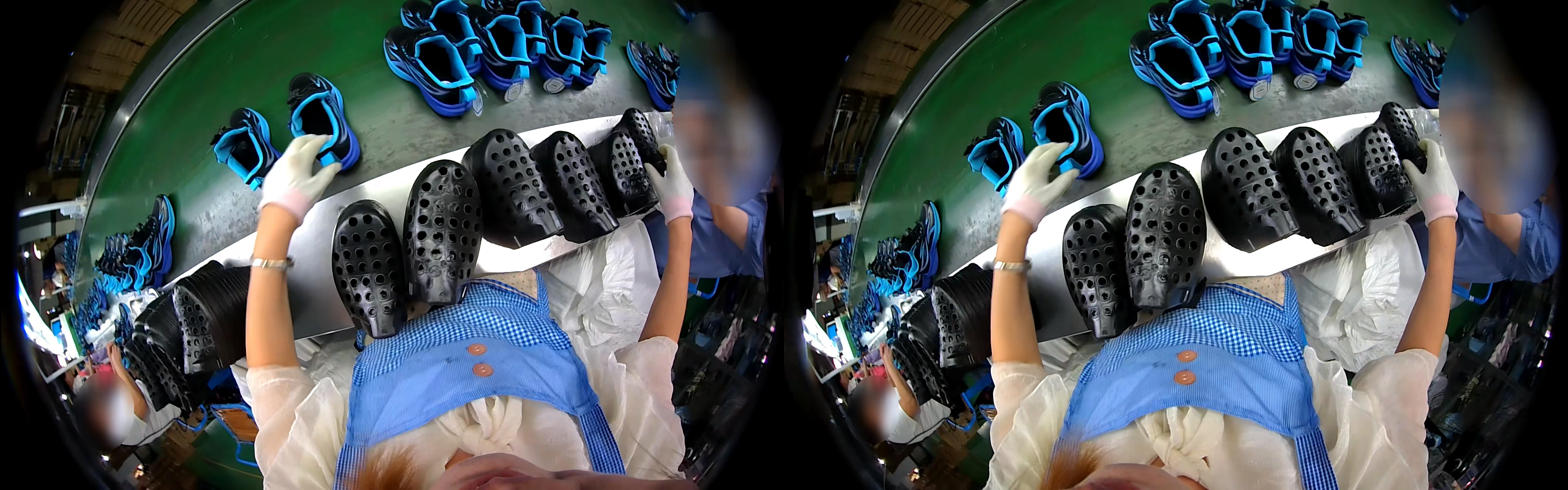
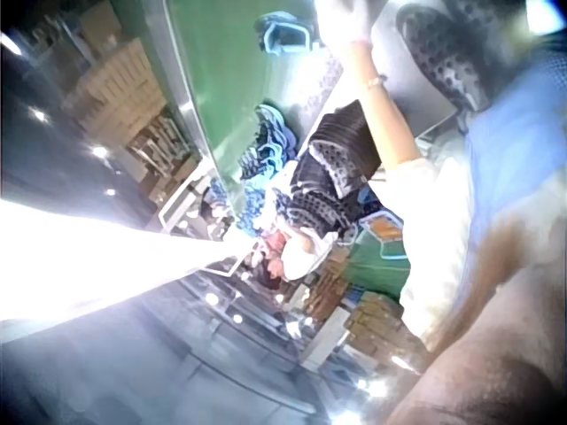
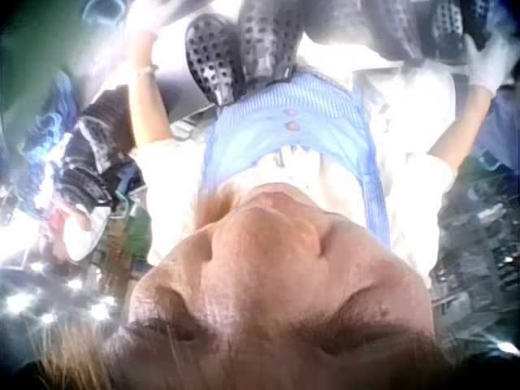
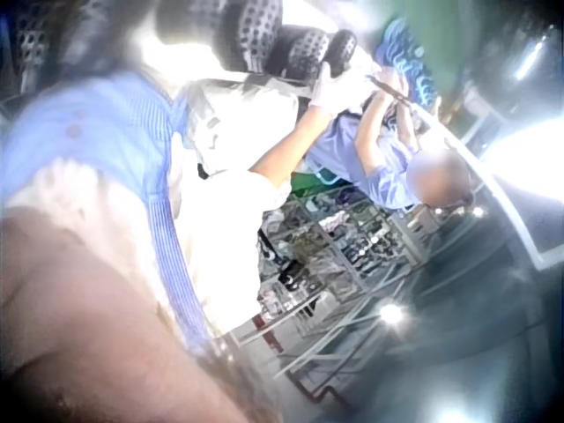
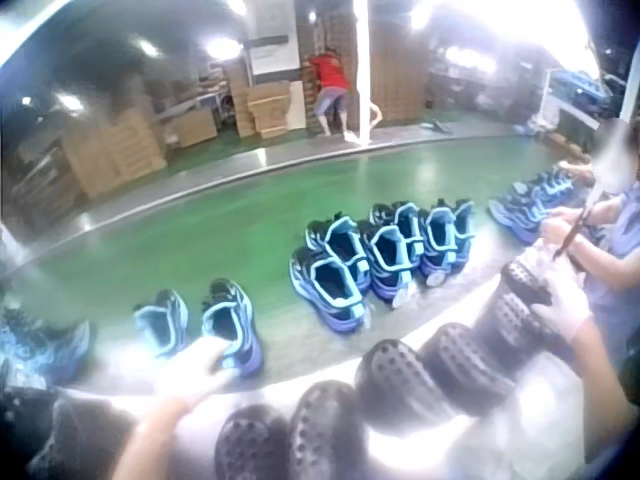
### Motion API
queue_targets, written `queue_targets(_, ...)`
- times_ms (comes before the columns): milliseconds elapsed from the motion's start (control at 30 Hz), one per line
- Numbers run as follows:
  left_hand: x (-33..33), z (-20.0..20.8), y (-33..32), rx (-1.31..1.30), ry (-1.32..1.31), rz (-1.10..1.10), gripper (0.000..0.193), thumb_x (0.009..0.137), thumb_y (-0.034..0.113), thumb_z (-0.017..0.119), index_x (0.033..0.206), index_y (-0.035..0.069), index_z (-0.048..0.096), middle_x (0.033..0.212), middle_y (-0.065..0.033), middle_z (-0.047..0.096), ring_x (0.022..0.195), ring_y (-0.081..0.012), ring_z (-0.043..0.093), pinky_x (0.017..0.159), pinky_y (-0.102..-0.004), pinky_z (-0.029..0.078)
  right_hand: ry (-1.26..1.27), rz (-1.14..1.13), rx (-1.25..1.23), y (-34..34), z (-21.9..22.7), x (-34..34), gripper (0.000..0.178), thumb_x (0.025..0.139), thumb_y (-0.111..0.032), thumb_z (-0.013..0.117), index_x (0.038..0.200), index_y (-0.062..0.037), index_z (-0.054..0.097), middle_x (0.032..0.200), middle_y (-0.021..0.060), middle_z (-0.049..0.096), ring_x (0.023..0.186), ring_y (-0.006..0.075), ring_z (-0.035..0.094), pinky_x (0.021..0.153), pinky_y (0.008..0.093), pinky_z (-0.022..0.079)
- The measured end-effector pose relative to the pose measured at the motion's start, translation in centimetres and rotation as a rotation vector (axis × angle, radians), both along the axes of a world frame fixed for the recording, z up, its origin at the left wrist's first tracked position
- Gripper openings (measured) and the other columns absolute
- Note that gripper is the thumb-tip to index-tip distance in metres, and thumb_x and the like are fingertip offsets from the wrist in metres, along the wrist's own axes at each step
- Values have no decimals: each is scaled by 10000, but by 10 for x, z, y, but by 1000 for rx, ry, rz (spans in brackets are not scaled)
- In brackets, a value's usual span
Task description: The person fits black plastic heel or sole components into the back of blue and black shoes on a conveyor belt, using their hands to press and align the parts.
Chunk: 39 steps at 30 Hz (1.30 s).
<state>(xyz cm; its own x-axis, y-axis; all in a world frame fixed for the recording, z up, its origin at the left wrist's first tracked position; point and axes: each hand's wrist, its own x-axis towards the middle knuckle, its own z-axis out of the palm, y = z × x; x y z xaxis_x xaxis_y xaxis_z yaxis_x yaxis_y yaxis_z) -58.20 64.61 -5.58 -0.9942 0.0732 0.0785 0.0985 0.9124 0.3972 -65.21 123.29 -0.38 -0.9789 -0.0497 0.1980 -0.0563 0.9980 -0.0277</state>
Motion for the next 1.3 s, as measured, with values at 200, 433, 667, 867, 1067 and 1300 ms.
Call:
queue_targets(200, -21, -19, 11, 93, -156, 90, 280, 844, 290, 616, 1007, 63, 622, 957, -164, 612, 904, -365, 577, 775, -407, 466, 20, 83, 45, 13, 2, -3, 367, 751, -214, 718, 1005, -16, 543, 965, 150, 596, 889, 315, 588, 789, 382, 467)
queue_targets(433, -10, -15, 18, 156, -84, -20, 404, 804, 308, 655, 1093, 30, 610, 1058, -188, 595, 980, -349, 579, 855, -368, 469, 35, -35, 47, -20, 47, 17, 382, 742, -271, 727, 966, -14, 555, 933, 127, 599, 865, 269, 592, 764, 352, 469)
queue_targets(667, -5, 37, 21, 762, -79, 94, 551, 855, 259, 660, 1291, -25, 477, 1226, -161, 539, 969, -195, 619, 827, -296, 504, 187, 515, -270, -179, 90, 18, 403, 714, -153, 760, 1053, -25, 584, 953, 107, 602, 850, 220, 610, 772, 313, 487)
queue_targets(867, 10, 45, 45, 1766, -233, -340, 784, 876, 328, 634, 1444, -7, 209, 1423, -196, 344, 1300, -292, 389, 1073, -415, 353, 40, 1059, -400, -315, 92, 28, 378, 686, -192, 754, 990, -54, 576, 912, 101, 573, 819, 280, 592, 725, 351, 490)
queue_targets(1067, 27, 24, 29, 1953, -40, -124, 422, 900, 222, 620, 1238, 30, 455, 1170, -121, 551, 1095, -231, 550, 950, -426, 463, -107, 1080, -389, -367, 67, 23, 369, 766, -303, 699, 997, -41, 582, 845, 118, 589, 792, 275, 611, 693, 360, 501)
queue_targets(1300, 28, 8, 23, 1999, -69, 73, 329, 916, 228, 600, 1138, 4, 504, 1088, -115, 590, 1012, -234, 588, 896, -423, 503, -140, 1066, -113, -386, 57, 17, 364, 793, -393, 645, 804, -36, 573, 716, 130, 591, 664, 292, 623, 583, 383, 502)
